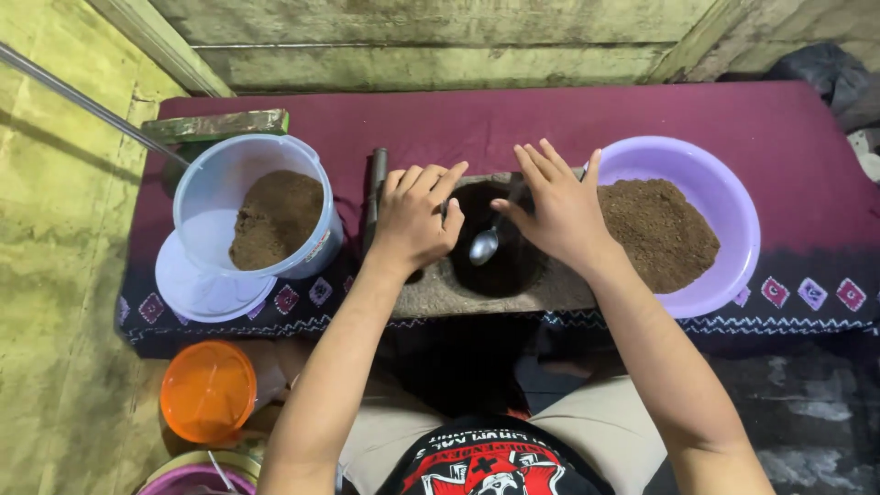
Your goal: Transferring powder from a bowl to a mortar using a spoon and stirring with a small tool.
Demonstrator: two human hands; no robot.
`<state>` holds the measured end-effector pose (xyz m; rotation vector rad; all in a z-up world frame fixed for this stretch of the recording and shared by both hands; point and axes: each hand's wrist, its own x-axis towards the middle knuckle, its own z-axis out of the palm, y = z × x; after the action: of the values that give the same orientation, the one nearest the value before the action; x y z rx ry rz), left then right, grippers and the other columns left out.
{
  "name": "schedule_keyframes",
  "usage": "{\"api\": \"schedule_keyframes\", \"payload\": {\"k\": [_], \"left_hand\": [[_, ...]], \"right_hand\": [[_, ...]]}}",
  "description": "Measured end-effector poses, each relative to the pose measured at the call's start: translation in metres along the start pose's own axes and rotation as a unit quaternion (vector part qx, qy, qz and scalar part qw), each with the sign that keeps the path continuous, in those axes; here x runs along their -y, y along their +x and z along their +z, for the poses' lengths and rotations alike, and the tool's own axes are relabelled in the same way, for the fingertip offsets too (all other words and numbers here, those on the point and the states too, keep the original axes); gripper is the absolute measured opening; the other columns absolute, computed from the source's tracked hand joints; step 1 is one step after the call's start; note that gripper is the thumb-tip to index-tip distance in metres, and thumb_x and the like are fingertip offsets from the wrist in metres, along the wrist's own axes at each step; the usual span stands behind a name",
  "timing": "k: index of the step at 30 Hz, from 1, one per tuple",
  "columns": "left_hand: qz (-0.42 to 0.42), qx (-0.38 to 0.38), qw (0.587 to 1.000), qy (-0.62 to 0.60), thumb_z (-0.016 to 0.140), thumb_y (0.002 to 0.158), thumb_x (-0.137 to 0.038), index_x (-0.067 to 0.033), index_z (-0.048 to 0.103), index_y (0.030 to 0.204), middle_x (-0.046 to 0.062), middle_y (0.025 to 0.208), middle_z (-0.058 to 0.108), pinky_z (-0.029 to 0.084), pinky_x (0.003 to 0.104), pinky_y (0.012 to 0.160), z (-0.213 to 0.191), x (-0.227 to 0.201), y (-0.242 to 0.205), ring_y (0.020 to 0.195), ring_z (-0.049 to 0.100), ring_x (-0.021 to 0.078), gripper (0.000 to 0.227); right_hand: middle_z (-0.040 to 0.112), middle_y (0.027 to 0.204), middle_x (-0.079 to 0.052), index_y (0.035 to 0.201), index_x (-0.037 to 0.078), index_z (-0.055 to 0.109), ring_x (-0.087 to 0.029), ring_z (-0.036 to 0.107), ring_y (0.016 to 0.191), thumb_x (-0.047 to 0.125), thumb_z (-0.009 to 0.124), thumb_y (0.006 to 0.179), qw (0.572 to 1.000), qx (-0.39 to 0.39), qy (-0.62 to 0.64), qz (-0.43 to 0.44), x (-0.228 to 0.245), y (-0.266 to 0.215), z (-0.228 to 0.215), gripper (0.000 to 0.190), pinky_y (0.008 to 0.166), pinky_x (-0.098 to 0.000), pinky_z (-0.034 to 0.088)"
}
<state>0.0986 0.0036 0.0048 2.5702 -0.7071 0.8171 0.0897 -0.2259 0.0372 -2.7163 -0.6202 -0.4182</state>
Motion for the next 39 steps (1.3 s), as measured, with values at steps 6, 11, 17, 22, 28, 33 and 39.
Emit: {"api": "schedule_keyframes", "payload": {"k": [6,11,17,22,28,33,39], "left_hand": [[0.006,-0.006,1.000,0.004,0.052,0.086,-0.023,-0.0143,0.066,0.133,0.006,0.096,0.067,0.046,0.038,0.088,0.006,0.002,-0.003,0.089,0.065,0.0246,0.050],[-0.004,-0.005,1.000,0.009,0.050,0.087,-0.024,-0.0143,0.064,0.136,0.005,0.095,0.067,0.046,0.039,0.088,0.010,0.004,-0.002,0.089,0.065,0.0249,0.051],[-0.011,-0.006,1.000,0.000,0.050,0.089,-0.025,-0.0163,0.065,0.133,0.004,0.093,0.065,0.047,0.039,0.088,0.024,0.012,-0.003,0.088,0.064,0.0243,0.048],[-0.015,0.006,1.000,-0.002,0.049,0.090,-0.028,-0.0180,0.065,0.129,0.003,0.092,0.064,0.047,0.039,0.088,0.029,0.016,0.000,0.089,0.064,0.0242,0.043],[-0.038,0.020,0.999,-0.030,0.045,0.096,-0.032,-0.0181,0.062,0.117,0.002,0.089,0.065,0.047,0.039,0.089,0.024,0.014,0.003,0.087,0.066,0.0236,0.031],[-0.053,0.038,0.996,-0.063,0.037,0.105,-0.034,-0.0123,0.059,0.126,0.009,0.092,0.069,0.047,0.042,0.093,0.021,0.014,0.005,0.091,0.069,0.0296,0.037],[-0.036,0.024,0.998,-0.048,0.040,0.105,-0.036,-0.0154,0.064,0.117,0.006,0.090,0.068,0.048,0.040,0.091,0.025,0.016,0.005,0.091,0.069,0.0266,0.034]], "right_hand": [[0.058,0.152,-0.019,0.147,0.002,0.058,-0.035,0.046,0.148,0.025,0.066,0.101,0.995,-0.036,-0.038,-0.085,-0.022,-0.015,0.033,0.052,0.110,-0.0811,0.015],[0.050,0.159,-0.019,0.144,0.015,0.061,-0.036,0.043,0.150,0.031,0.073,0.088,0.985,-0.038,-0.099,-0.137,-0.015,-0.030,0.018,0.059,0.112,-0.0728,0.027],[0.048,0.163,-0.013,0.111,0.025,0.078,-0.031,0.046,0.148,0.029,0.070,0.088,0.967,-0.042,-0.199,-0.156,-0.023,-0.031,0.017,0.025,0.112,-0.0602,0.034],[0.044,0.167,-0.011,0.111,0.021,0.074,-0.029,0.041,0.153,0.028,0.070,0.085,0.961,0.012,-0.237,-0.142,-0.019,-0.025,0.015,0.028,0.115,-0.0636,0.027],[0.057,0.155,-0.002,0.091,0.020,0.067,-0.021,0.052,0.143,0.026,0.077,0.081,0.983,-0.028,-0.099,-0.155,-0.021,-0.025,-0.001,0.015,0.108,-0.0478,0.037],[0.079,0.098,-0.009,0.090,0.008,0.067,-0.031,0.077,0.097,0.003,0.080,0.084,0.965,-0.038,0.226,-0.128,-0.012,-0.024,-0.004,0.016,0.077,-0.0417,0.059],[0.077,0.103,-0.012,0.091,0.006,0.053,-0.032,0.077,0.091,0.010,0.072,0.095,0.973,0.007,0.160,-0.168,0.001,-0.026,0.011,0.020,0.069,-0.0377,0.060]]}}
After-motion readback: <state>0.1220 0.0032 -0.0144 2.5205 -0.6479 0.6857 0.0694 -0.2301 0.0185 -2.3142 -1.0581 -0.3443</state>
